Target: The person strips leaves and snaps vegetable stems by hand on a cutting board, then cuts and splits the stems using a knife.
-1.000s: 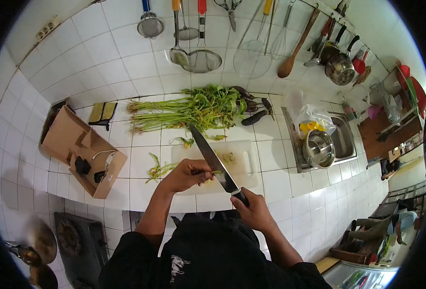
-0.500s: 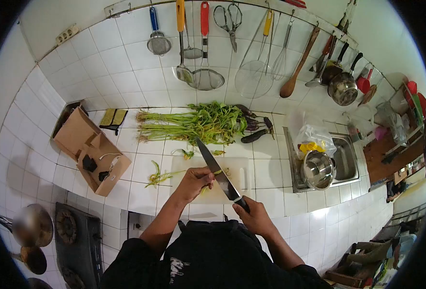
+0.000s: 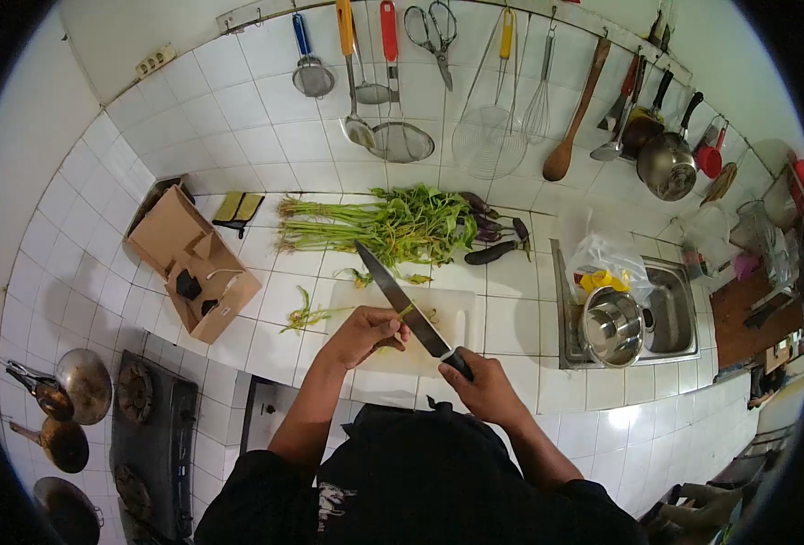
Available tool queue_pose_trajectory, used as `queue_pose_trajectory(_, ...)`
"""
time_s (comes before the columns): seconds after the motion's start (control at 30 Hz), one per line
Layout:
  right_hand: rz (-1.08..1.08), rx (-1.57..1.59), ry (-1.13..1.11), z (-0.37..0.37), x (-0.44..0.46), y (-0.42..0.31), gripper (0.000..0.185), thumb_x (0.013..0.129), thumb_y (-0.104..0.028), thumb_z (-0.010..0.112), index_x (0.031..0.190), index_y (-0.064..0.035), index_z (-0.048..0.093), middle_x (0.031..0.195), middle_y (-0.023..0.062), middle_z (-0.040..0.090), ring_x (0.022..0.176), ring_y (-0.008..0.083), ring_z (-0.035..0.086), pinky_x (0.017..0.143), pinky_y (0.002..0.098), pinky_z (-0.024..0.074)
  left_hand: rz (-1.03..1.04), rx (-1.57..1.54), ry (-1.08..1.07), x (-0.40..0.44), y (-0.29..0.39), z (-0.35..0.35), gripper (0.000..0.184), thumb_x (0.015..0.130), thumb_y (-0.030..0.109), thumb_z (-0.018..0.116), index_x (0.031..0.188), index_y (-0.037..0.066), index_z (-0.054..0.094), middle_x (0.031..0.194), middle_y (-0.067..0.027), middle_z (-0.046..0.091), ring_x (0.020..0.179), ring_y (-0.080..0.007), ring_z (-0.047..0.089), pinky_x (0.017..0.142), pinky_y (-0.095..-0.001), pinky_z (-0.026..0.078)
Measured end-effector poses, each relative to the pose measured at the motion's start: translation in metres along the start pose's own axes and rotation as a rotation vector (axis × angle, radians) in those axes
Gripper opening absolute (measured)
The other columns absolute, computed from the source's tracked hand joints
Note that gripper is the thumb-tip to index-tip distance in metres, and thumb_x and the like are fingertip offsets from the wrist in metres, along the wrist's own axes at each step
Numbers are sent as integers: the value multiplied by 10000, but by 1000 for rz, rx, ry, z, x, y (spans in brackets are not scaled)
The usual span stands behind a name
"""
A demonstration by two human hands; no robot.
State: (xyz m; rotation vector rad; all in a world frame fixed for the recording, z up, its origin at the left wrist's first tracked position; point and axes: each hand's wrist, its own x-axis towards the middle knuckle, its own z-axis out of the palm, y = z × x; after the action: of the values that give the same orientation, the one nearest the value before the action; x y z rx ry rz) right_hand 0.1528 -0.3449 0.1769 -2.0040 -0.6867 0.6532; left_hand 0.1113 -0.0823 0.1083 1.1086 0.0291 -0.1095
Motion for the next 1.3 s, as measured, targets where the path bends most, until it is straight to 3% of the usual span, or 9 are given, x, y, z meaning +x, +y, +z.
queue_pose_trajectory(0.43,50,-13,-102,-18,14,9,277,1002,-256,581,926,11,583,647,158,604,563,274,587,584,404,469,81,-46,26,21,-23,-16,260,935,274,701,918,17,734,883,-80,711,768,-160,675,698,-324,581)
queue_pose_trajectory(0.67,72,46,-86,-16,22,2,283,994,-274,587,916,-3,580,653,159,616,577,303,615,594,416,474,105,136,109,33,6,-25,296,884,255,759,782,-18,709,772,-100,689,686,-171,662,640,-334,573)
queue_pose_trajectory(0.73,9,18,-53,-15,26,11,271,994,-250,603,932,13,582,601,114,545,522,177,490,531,371,418,103,114,113,40,8,-30,300,882,251,764,770,-21,703,764,-107,691,683,-173,660,623,-332,567)
queue_pose_trajectory(0.77,10,18,-46,-17,28,10,271,994,-250,603,932,13,582,601,114,545,522,177,490,531,371,418,104,115,106,43,7,-30,300,882,251,764,770,-21,703,764,-107,691,683,-173,660,623,-332,567)
queue_pose_trajectory(0.83,65,3,-66,-22,28,6,277,985,-267,602,902,-5,573,635,158,612,572,324,620,586,439,471,87,28,31,46,2,-24,293,906,249,738,785,-16,704,752,-103,691,676,-167,655,609,-321,558)
queue_pose_trajectory(0.87,70,3,-62,-23,29,6,277,985,-267,602,902,-5,573,635,158,612,572,324,620,586,439,471,84,25,26,49,-2,-27,293,906,249,738,785,-16,704,752,-103,691,676,-167,655,609,-321,558)
queue_pose_trajectory(0.93,39,-18,-35,-22,31,8,273,987,-262,601,901,-4,575,626,157,605,562,321,616,577,435,468,94,-35,-64,52,-6,-31,276,879,245,755,899,-28,721,1052,-144,695,791,-178,666,610,-329,554)
queue_pose_trajectory(1.07,59,7,-10,-27,34,6,278,987,-265,603,902,-1,579,623,156,601,561,312,615,576,426,468,-1,-2,-53,51,17,-13,257,885,208,753,933,-41,707,1066,-141,687,801,-173,654,655,-324,557)
queue_pose_trajectory(1.3,62,14,-2,-27,32,10,275,991,-255,606,911,8,588,614,141,594,532,258,575,564,405,463,101,131,126,53,5,-19,200,842,137,788,931,-22,706,884,-96,708,780,-177,662,712,-310,556)
